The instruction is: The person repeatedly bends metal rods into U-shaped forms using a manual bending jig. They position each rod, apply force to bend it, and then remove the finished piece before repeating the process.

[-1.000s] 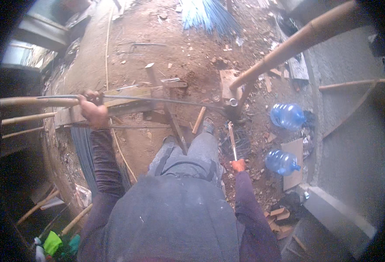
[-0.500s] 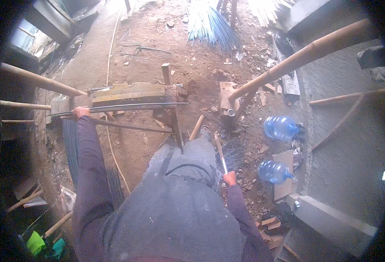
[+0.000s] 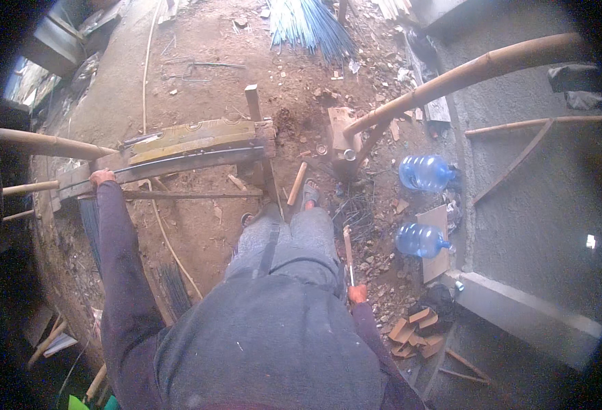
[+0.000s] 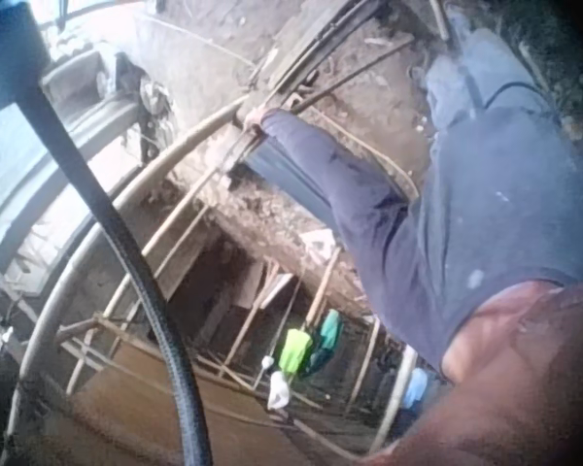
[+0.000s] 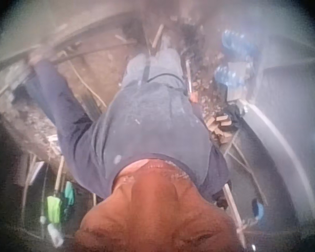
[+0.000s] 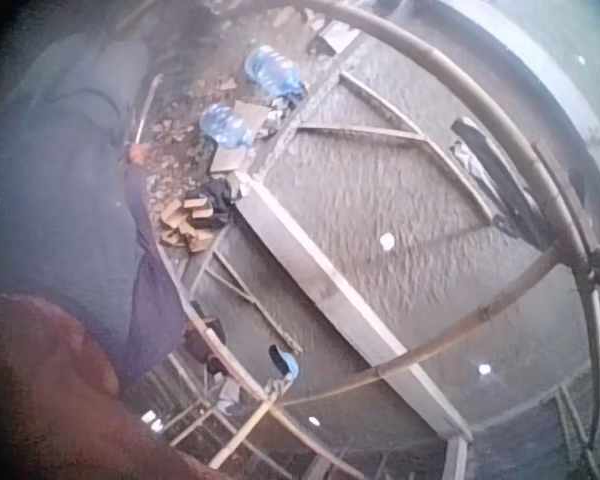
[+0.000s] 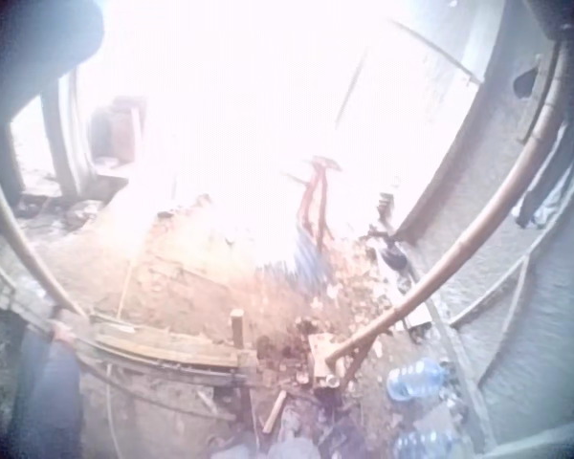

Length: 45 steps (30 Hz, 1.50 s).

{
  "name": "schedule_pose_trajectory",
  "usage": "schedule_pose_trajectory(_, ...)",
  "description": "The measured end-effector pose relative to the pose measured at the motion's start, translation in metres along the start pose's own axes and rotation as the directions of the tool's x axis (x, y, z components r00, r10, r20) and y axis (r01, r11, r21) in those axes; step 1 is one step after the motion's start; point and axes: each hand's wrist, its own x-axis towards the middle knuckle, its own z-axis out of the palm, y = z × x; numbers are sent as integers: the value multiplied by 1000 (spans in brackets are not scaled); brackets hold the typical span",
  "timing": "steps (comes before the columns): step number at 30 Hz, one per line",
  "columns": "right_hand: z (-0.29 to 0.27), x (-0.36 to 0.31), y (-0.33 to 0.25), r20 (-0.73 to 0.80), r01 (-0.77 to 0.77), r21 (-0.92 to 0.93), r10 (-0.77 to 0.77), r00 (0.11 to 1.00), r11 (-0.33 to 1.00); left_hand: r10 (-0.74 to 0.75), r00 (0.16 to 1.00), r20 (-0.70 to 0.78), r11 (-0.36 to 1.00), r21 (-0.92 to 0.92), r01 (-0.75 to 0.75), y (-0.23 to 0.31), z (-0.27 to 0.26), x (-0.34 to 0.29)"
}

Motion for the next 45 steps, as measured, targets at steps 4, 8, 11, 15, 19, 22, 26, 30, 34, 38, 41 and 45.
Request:
schedule_pose_trajectory(4, 7, -13, 4, 8, 54, 88, -55, 998, 995, 85, 996, -18, 996, 29, -85, 9, -4, -3)
schedule_pose_trajectory(8, 8, -9, -7, -49, 30, 62, -27, 998, 998, 139, 990, 17, 989, 44, -140, 7, -22, -10)
schedule_pose_trajectory(11, 5, -3, -20, -29, 46, 61, -44, 999, 997, 120, 993, 0, 989, 86, -120, 10, -33, -16)
schedule_pose_trajectory(15, -1, 0, -30, -39, 97, 54, -95, 995, 994, 195, 973, 120, 979, 27, -200, 23, -30, -20)
schedule_pose_trajectory(19, -4, 2, -37, -73, 123, 59, -119, 990, 991, 170, 980, 106, 985, -14, -170, 32, -17, -14)
schedule_pose_trajectory(22, -6, 6, -44, -41, 139, 9, -138, 990, 990, 114, 993, 28, 993, 6, -114, 38, -9, -7)
schedule_pose_trajectory(26, -7, 6, -50, -36, 92, -105, -96, 995, 990, 197, 972, 125, 980, -13, -197, 49, -2, 0)
schedule_pose_trajectory(30, -4, 4, -47, -1, 75, -81, -75, 997, 994, 244, 956, 165, 958, 110, -263, 52, 10, 15)
schedule_pose_trajectory(34, -2, 0, -40, -25, 162, -108, -166, 986, 981, -253, 866, 432, 346, -795, 498, 55, 35, 41)
schedule_pose_trajectory(38, -8, -17, -41, -120, 175, -19, -176, 977, 984, -376, 779, 502, -291, -862, 415, 73, 69, 58)
schedule_pose_trajectory(41, -23, -36, -49, -157, 256, 61, -244, 957, 965, -317, 802, 506, -474, -817, 328, 77, 98, 71)
schedule_pose_trajectory(45, -48, -51, -70, -261, 321, 45, -299, 918, 946, -125, 885, 449, -559, -769, 311, 64, 137, 85)
